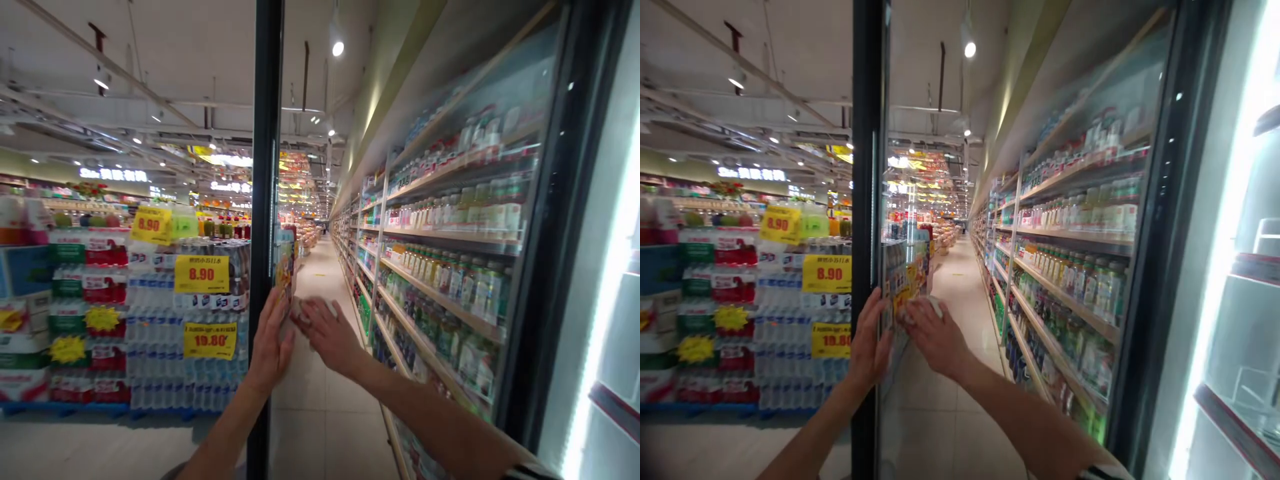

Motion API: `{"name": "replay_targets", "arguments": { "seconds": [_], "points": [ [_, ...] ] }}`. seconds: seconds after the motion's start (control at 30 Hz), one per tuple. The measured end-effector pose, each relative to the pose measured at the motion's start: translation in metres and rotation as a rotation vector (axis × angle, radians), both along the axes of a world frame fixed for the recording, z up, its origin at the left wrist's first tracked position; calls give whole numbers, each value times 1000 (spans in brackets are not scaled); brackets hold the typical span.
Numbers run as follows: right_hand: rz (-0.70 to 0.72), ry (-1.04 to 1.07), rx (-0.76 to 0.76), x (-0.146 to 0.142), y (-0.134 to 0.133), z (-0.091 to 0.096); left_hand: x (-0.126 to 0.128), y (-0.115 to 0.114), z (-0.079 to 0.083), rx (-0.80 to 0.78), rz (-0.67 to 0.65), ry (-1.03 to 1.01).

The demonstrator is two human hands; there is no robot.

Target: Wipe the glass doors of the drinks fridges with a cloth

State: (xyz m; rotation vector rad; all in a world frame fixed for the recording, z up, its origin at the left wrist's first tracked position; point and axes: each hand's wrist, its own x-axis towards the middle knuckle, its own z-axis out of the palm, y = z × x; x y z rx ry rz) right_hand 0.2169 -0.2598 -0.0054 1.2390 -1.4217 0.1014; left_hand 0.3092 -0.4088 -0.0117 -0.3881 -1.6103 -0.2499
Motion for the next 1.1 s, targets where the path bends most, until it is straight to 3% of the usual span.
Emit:
{"name": "replay_targets", "arguments": {
  "seconds": [0.03, 0.1, 0.23, 0.3, 0.37, 0.47, 0.53, 0.6, 0.73, 0.8, 0.87, 1.0, 1.03, 1.1],
  "points": [
    [25, 52, 45, 0, -1, -8, 1, -2, -1, -25, 0, -11],
    [29, 113, 41, -4, -2, 1, 1, -6, -2, -58, 9, -31],
    [-95, -11, -290, -14, 0, 75, -2, -9, -1, -99, 43, -23],
    [-125, -61, -347, -16, 1, 96, -5, -8, 0, -129, 75, -19],
    [-115, -53, -255, -14, 3, 84, -8, -7, 1, -151, 116, -17],
    [-47, 46, 0, -10, 11, 33, -10, -6, 1, -159, 158, -1],
    [-9, 126, 120, -11, 15, 13, -11, -7, 0, -157, 182, 2],
    [-43, 125, 87, -15, 18, 23, -13, -8, 0, -167, 213, -3],
    [-176, -34, -294, -28, 25, 93, -20, -5, 0, -174, 307, 8],
    [-181, -80, -353, -32, 32, 105, -26, -1, 1, -144, 366, 6],
    [-170, -88, -300, -32, 41, 86, -31, 4, 1, -107, 418, 1],
    [-121, 14, -110, -29, 58, 25, -38, 11, 1, -84, 490, -7],
    [-120, 33, -85, -31, 60, 21, -40, 12, 0, -87, 502, -8],
    [-143, 32, -146, -36, 64, 32, -42, 12, 0, -89, 519, -3]
  ]
}}
